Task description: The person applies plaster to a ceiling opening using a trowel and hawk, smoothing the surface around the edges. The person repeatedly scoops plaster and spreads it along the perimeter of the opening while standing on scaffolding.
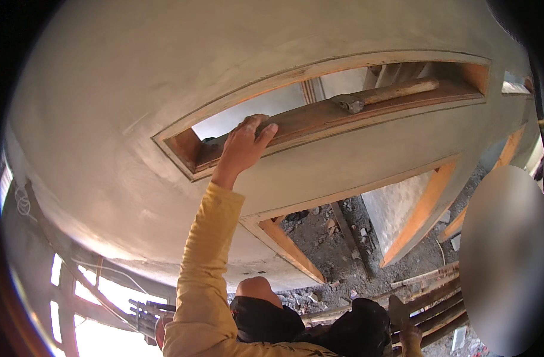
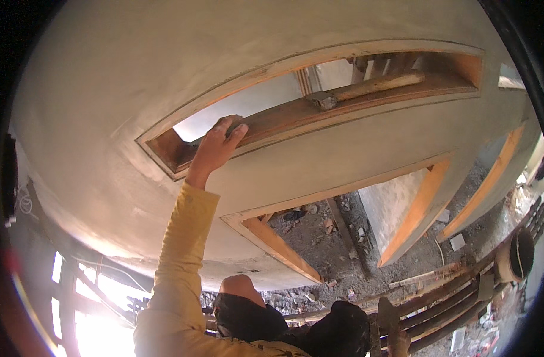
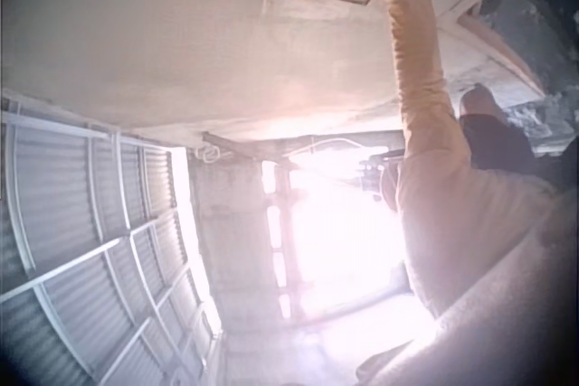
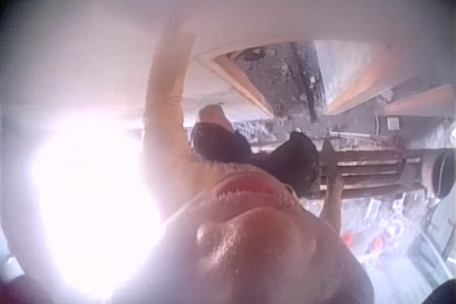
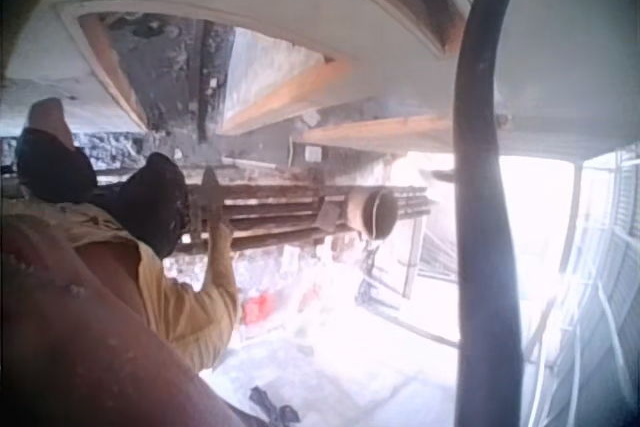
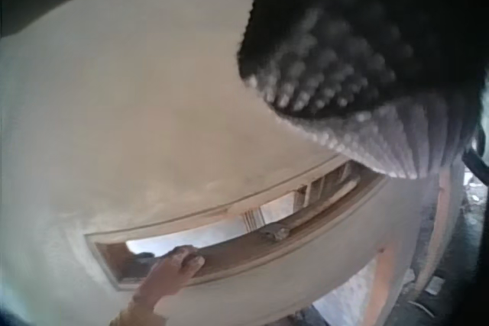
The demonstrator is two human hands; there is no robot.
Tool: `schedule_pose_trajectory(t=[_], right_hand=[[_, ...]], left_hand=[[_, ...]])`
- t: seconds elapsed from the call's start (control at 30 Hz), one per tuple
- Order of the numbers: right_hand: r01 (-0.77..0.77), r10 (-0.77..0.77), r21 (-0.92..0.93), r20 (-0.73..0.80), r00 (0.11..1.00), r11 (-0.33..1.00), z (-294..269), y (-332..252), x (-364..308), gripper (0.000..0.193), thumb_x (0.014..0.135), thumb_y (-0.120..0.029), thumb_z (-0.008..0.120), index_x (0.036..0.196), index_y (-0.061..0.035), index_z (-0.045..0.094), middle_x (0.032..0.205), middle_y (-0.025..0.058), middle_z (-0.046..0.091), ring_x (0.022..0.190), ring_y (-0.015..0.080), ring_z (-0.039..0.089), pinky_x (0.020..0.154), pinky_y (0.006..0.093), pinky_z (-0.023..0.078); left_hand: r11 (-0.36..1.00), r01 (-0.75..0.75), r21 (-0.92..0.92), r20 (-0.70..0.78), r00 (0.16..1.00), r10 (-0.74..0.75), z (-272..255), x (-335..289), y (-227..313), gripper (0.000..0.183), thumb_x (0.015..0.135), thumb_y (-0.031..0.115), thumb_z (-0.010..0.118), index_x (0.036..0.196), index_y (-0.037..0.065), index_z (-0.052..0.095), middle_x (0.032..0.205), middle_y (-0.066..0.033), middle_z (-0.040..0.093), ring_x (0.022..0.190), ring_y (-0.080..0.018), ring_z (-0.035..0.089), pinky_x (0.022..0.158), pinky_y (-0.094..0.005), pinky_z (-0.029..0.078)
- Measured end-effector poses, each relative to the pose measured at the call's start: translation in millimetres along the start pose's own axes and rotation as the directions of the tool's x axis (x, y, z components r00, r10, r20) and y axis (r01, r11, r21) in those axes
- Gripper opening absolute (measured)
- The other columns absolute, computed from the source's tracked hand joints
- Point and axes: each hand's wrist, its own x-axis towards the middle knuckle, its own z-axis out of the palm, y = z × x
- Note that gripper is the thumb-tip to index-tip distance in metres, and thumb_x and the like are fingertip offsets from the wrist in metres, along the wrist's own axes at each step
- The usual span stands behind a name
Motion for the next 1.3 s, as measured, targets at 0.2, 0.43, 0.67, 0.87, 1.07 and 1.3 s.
schedule_pose_trajectory(t=[0.2,0.43,0.67,0.87,1.07,1.3], right_hand=[[0.004,0.000,0.125,-0.028,1.000,0.992,16,71,24,0.052,0.089,-0.046,0.047,0.132,-0.0161,0.050,0.119,0.0164,0.060,0.117,0.0340,0.053,0.099,0.0426,0.041],[0.007,-0.002,0.204,-0.023,1.000,0.979,31,56,35,0.053,0.091,-0.046,0.044,0.133,-0.0153,0.049,0.124,0.0155,0.057,0.120,0.0338,0.050,0.101,0.0425,0.039],[-0.084,0.113,0.365,-0.060,0.992,0.927,75,65,32,0.054,0.092,-0.046,0.041,0.135,-0.0144,0.049,0.128,0.0146,0.054,0.123,0.0335,0.047,0.102,0.0423,0.037],[-0.130,0.403,0.666,-0.274,0.873,0.735,84,45,16,0.041,0.090,-0.033,0.051,0.123,-0.0087,0.053,0.110,0.0212,0.063,0.111,0.0386,0.055,0.092,0.0457,0.045],[-0.046,0.644,0.815,-0.421,0.639,0.578,65,76,49,0.047,0.087,-0.032,0.059,0.123,-0.0023,0.052,0.126,0.0219,0.053,0.120,0.0378,0.048,0.099,0.0449,0.038],[-0.339,0.719,0.766,-0.221,0.659,0.546,50,62,76,0.042,0.087,-0.034,0.058,0.115,-0.0033,0.055,0.115,0.0225,0.055,0.111,0.0394,0.052,0.095,0.0483,0.042]], left_hand=[[0.990,0.075,0.119,0.125,0.988,-0.090,13,15,8,0.072,0.094,0.060,0.036,0.127,-0.001,0.052,0.125,-0.0229,0.057,0.118,-0.0372,0.053,0.105,-0.0449,0.033],[0.961,0.261,0.088,0.211,0.938,-0.274,4,36,14,0.070,0.094,0.061,0.033,0.130,0.003,0.051,0.125,-0.0207,0.058,0.120,-0.0376,0.052,0.105,-0.0461,0.033],[0.969,0.219,0.115,0.232,0.942,-0.241,13,43,12,0.069,0.094,0.061,0.031,0.131,0.006,0.050,0.129,-0.0189,0.056,0.124,-0.0364,0.049,0.105,-0.0473,0.032],[0.969,0.191,0.159,0.219,0.950,-0.223,6,43,3,0.064,0.095,0.057,0.033,0.131,0.008,0.051,0.130,-0.0166,0.056,0.124,-0.0360,0.048,0.105,-0.0421,0.035],[0.987,0.157,0.035,0.224,0.961,-0.161,30,45,-12,0.062,0.097,0.053,0.034,0.130,0.003,0.051,0.131,-0.0214,0.054,0.125,-0.0363,0.047,0.105,-0.0398,0.035],[0.991,0.124,0.043,0.201,0.971,-0.130,21,52,-20,0.059,0.099,0.047,0.037,0.126,-0.004,0.053,0.124,-0.0202,0.058,0.118,-0.0301,0.052,0.102,-0.0361,0.037]])
